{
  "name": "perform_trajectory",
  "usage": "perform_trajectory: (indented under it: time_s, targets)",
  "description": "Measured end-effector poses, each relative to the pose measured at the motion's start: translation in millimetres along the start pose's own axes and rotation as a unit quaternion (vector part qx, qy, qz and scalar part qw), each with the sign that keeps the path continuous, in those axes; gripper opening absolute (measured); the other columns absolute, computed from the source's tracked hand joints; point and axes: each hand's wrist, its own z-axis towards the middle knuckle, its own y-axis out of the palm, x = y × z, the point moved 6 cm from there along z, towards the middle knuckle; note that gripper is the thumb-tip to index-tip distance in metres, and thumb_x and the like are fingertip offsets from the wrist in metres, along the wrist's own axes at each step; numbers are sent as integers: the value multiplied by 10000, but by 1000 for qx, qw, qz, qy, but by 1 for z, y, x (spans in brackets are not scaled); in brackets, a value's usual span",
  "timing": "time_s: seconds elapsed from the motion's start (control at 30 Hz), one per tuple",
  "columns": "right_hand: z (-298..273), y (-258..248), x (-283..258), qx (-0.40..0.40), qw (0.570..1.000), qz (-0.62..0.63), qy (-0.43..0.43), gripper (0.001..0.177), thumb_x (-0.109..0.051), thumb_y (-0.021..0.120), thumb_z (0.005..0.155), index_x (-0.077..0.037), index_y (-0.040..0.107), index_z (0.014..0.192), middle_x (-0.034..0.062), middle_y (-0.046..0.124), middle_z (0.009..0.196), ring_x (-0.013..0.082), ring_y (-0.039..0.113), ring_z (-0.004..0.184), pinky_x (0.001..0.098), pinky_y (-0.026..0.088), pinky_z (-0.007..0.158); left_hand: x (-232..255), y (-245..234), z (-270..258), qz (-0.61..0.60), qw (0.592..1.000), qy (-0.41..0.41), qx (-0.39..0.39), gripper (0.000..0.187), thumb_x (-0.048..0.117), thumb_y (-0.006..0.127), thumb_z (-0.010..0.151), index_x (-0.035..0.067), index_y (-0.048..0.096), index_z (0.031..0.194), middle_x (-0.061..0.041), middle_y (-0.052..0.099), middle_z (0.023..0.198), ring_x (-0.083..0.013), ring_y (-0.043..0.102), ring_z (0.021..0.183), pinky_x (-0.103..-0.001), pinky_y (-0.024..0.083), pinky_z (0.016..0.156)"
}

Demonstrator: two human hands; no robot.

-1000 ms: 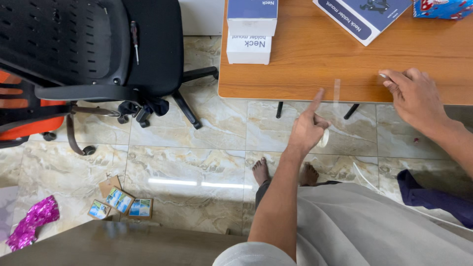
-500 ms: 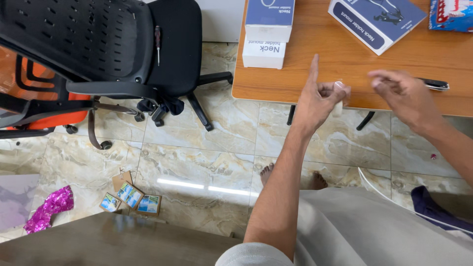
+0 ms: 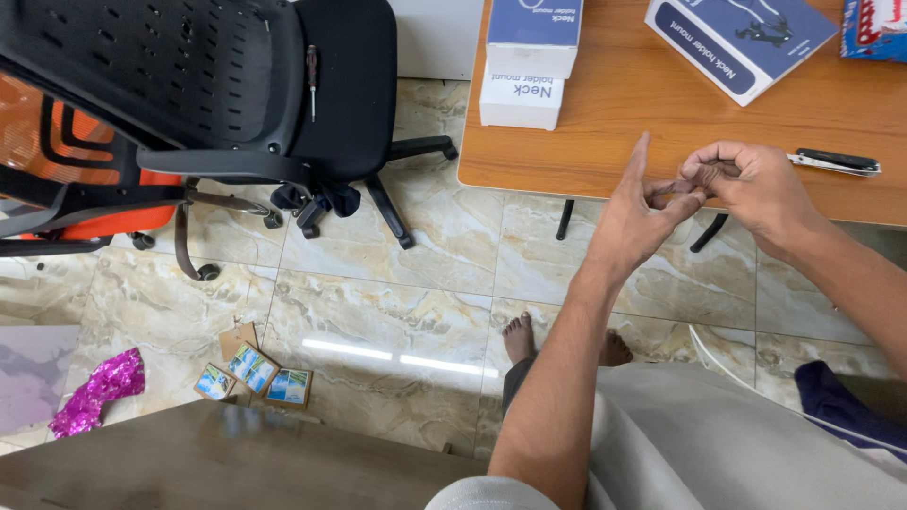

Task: The person wraps a small rectangular box with blue patterned paper, using a utility knife to cut tape and applying multiple pieces to secure the folds. They then place the wrapped box on a nearby surface.

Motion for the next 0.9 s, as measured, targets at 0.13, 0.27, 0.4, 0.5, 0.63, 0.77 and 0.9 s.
perform_trajectory:
  time_s: [0.13,0.27,0.4,0.5,0.63,0.77,0.9]
  targets:
    - [9,12,-1,22,999,19,-25,96,-63,622,1067,20,652,1106,51,670,994,127,625,890,262,523,809,-12,-14,-3,17,998,-31,55,1020,341,793,823,16,256,1627,-176,689,1211,-231,720,1014,-349,575,863]
    - [17,21,-6,14,998,19,-52,113,-78,619,1070,19,659,1110,49,672,998,117,631,899,260,536,822,-14,-22,-3,-19,999,-34,36,521,388,717,914,10,750,1270,-131,807,1101,-210,769,1015,-345,588,887]
    - [27,28,-11,19,998,22,-52,121,-99,624,1089,14,651,1122,47,672,1013,111,634,916,257,543,839,-13,-35,-2,45,993,-68,82,457,426,695,903,43,767,1142,-148,804,1045,-249,775,957,-368,583,861]
    - [33,27,-7,31,998,26,-37,126,-120,629,1098,1,646,1131,51,677,998,115,635,897,259,542,816,-13,-35,-1,54,992,-74,82,560,501,689,879,48,749,1202,-167,788,1086,-280,759,986,-389,572,869]
    - [38,25,0,35,999,23,-23,140,-136,635,1100,-1,647,1133,59,677,975,122,645,883,263,521,757,-15,-32,1,90,991,-77,67,678,572,717,794,46,731,1222,-194,782,1067,-309,751,1006,-419,574,871]
    - [42,17,7,45,999,-11,-18,144,-122,628,1109,12,654,1156,69,687,987,126,642,888,257,520,784,-21,-28,3,157,980,-111,48,644,601,685,808,43,767,1117,-191,785,1030,-336,738,990,-450,566,867]
    - [53,8,10,50,998,-26,-24,140,-116,631,1106,13,657,1153,57,688,1006,126,657,908,260,528,790,-37,-32,-8,81,978,-187,47,616,607,631,845,65,774,1102,-184,804,976,-314,738,978,-428,544,899]
